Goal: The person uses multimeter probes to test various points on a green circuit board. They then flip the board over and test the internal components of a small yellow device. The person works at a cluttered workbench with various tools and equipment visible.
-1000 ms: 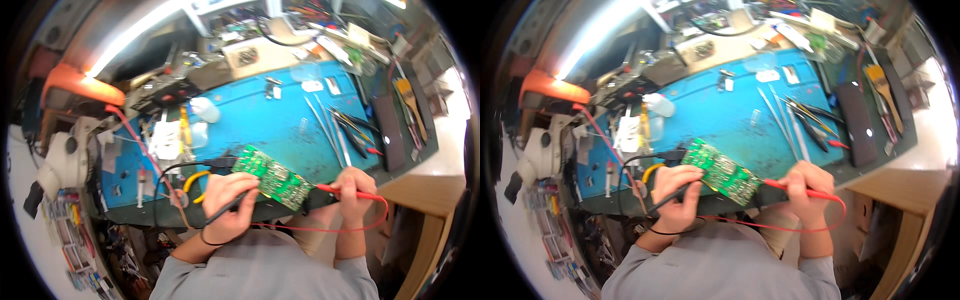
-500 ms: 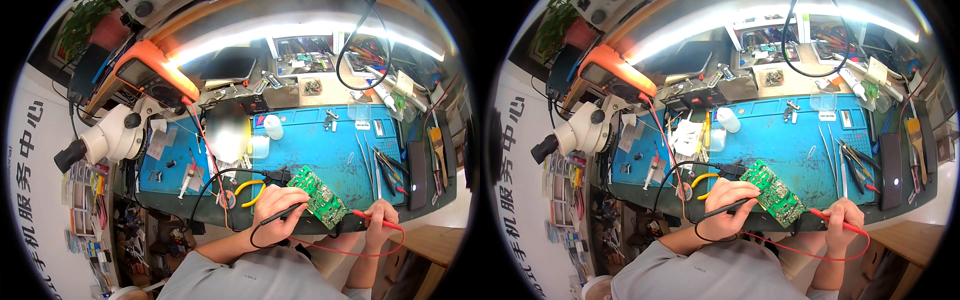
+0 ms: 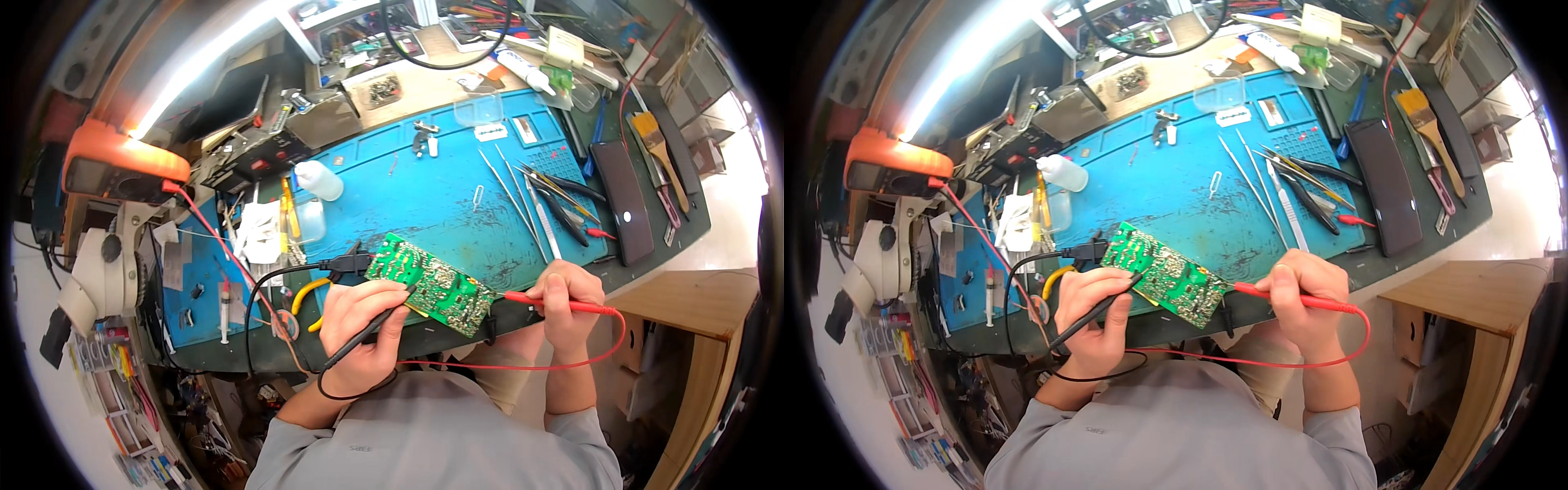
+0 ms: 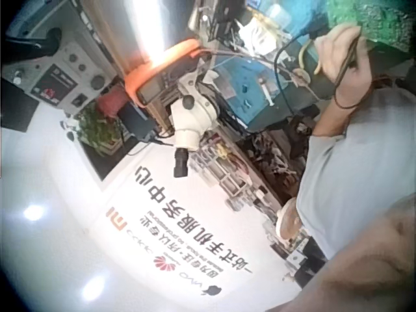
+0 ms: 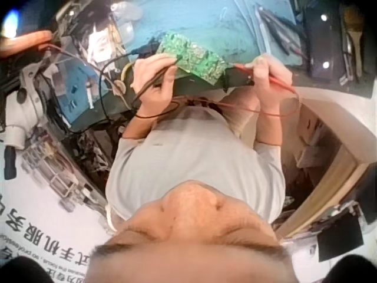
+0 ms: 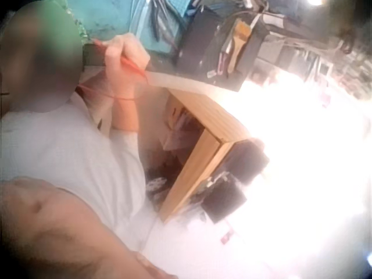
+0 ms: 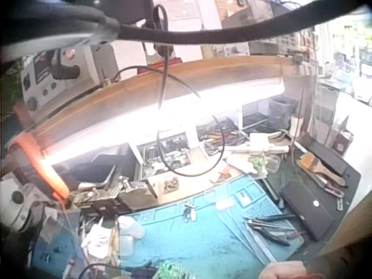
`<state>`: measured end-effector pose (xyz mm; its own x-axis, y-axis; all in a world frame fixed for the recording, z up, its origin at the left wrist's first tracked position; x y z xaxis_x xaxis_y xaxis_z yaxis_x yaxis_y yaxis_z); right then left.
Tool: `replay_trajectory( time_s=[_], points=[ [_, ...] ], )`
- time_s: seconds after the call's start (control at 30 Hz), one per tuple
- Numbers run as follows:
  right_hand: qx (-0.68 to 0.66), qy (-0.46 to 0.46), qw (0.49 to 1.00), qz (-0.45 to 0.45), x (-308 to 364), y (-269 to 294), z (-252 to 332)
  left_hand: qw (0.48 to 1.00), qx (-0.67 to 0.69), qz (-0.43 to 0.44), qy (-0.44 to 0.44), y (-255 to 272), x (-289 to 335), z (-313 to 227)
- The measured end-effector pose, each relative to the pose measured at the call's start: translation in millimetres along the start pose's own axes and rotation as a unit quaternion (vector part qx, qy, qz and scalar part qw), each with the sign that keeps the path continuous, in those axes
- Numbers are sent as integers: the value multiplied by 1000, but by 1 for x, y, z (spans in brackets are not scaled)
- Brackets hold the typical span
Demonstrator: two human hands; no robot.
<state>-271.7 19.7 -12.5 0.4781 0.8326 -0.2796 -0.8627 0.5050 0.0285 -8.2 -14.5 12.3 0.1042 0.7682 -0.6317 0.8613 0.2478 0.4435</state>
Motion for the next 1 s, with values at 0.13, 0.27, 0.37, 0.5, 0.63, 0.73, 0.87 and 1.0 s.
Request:
replay_trajectory(
  time_s=[0.13, 0.27, 0.37, 0.5, 0.63, 0.73, 0.87, 1.0],
  points=[
    [-14, 9, 1000, -2, 1, 0, -1, 1000, -12, 7, 8, 0, -10, -5],
    [-18, 15, 1000, 5, 0, -1, 0, 1000, -11, 25, -2, -9, -13, -5],
    [-14, 41, 999, 10, 0, -3, -1, 999, -29, 22, -13, -12, -12, -4],
    [-10, 60, 998, 8, 0, -4, 0, 999, -38, 33, -11, -12, -12, -7],
    [-11, 63, 998, 9, -2, -2, -1, 999, -37, 34, -18, -14, -14, -8],
    [-9, 58, 998, 6, -2, -1, -2, 999, -33, 26, -22, -15, -13, -6],
    [29, 51, 998, 6, -3, -2, 4, 999, -27, 12, -16, -16, -14, -5],
    [38, 36, 999, -8, 0, -4, 5, 1000, -13, 23, -14, -9, -18, -6]
  ],
)
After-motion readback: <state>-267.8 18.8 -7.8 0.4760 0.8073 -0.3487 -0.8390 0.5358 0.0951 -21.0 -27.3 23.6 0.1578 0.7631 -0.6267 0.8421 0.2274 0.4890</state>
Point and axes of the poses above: each hand's wrist, its own x-axis away from the middle knuckle, its own y-axis out of the back of the hand, z = x × y, the point moved 2 cm from there along -x, towards the middle knuckle, and after that the axes turned 13 degrees about -z, right-handed, at the moved point
